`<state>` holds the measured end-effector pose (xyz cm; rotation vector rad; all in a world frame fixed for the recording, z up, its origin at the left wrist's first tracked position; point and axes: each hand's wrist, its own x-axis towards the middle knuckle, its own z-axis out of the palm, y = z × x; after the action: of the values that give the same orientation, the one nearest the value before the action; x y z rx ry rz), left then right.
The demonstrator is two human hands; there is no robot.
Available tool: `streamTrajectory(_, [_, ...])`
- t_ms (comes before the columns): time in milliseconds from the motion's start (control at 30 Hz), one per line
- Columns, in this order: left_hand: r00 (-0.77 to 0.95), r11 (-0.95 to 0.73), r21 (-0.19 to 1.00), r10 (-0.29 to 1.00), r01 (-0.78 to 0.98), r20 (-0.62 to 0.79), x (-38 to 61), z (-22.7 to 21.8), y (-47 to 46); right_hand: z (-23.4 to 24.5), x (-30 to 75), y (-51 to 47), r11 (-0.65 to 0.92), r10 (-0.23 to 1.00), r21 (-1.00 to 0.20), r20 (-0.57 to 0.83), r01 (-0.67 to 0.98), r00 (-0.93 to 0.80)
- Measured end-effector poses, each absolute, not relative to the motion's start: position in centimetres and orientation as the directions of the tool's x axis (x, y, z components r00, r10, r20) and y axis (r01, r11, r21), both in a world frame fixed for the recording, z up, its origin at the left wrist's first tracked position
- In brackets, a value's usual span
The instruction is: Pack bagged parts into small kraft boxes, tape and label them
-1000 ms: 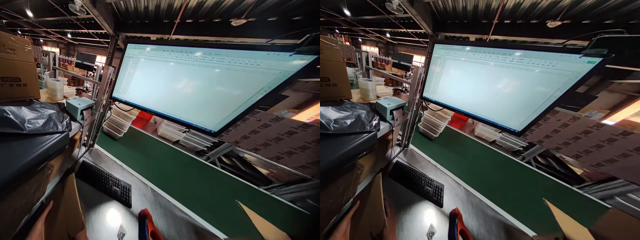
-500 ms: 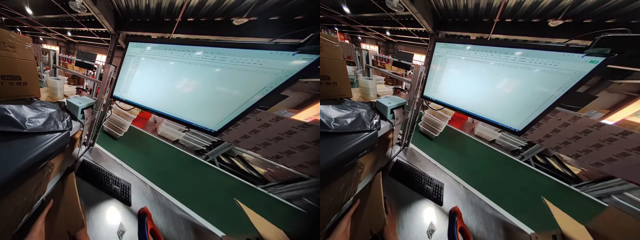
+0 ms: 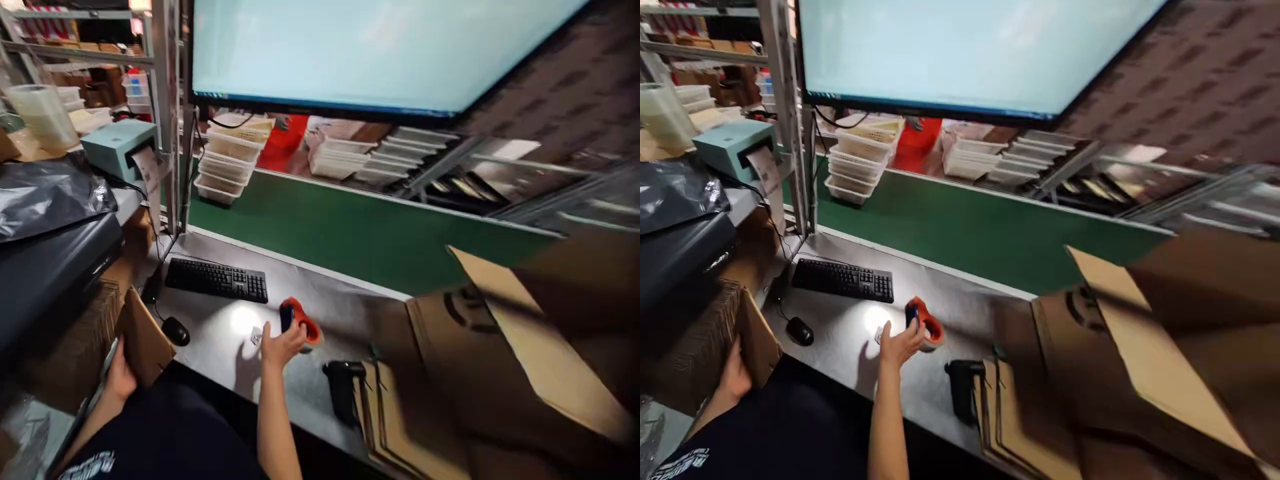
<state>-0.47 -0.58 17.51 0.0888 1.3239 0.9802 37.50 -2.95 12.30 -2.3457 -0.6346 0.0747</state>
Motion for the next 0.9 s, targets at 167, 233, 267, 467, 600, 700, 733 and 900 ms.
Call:
streamTrajectory(167, [0.036,0.652,0.467,0.603,-0.597,-0.797,0.8,17.2,0.2,12.5,46.9,-3.6,-0.864,0.329,-0.424,-0.062,0.274,0.942])
streamTrajectory(233, [0.075,0.648,0.458,0.621,-0.608,-0.78,1.7,17.5,0.2,13.5,48.3,-2.5,-0.869,0.373,-0.374,-0.066,0.324,0.925])
streamTrajectory(267, [0.091,0.645,0.453,0.629,-0.616,-0.772,2.1,17.7,0.2,14.0,48.7,-2.1,-0.858,0.404,-0.363,-0.041,0.363,0.914])
streamTrajectory(467, [0.037,0.633,0.479,0.625,-0.609,-0.78,1.1,17.9,-0.3,14.5,51.9,-5.3,-0.902,0.266,-0.351,0.008,0.252,0.964])
streamTrajectory(600, [0.005,0.653,0.45,0.571,-0.609,-0.821,-1.8,17.0,-0.5,13.0,54.4,-11.1,-0.906,0.027,-0.42,-0.161,-0.044,0.987])
streamTrajectory(700, [-0.001,0.626,0.427,0.563,-0.653,-0.827,-2.1,16.8,-0.4,12.5,54.0,-13.4,-0.888,0.022,-0.448,-0.266,-0.104,0.964])
streamTrajectory(733, [0.024,0.63,0.407,0.56,-0.662,-0.828,-1.6,16.9,-0.5,12.7,53.4,-13.7,-0.883,0.036,-0.458,-0.288,-0.104,0.957])
streamTrajectory(900, [0.208,0.672,0.314,0.577,-0.671,-0.79,2.8,18.6,-0.7,15.1,51.9,-12.7,-0.783,0.262,-0.619,-0.237,0.063,0.935])
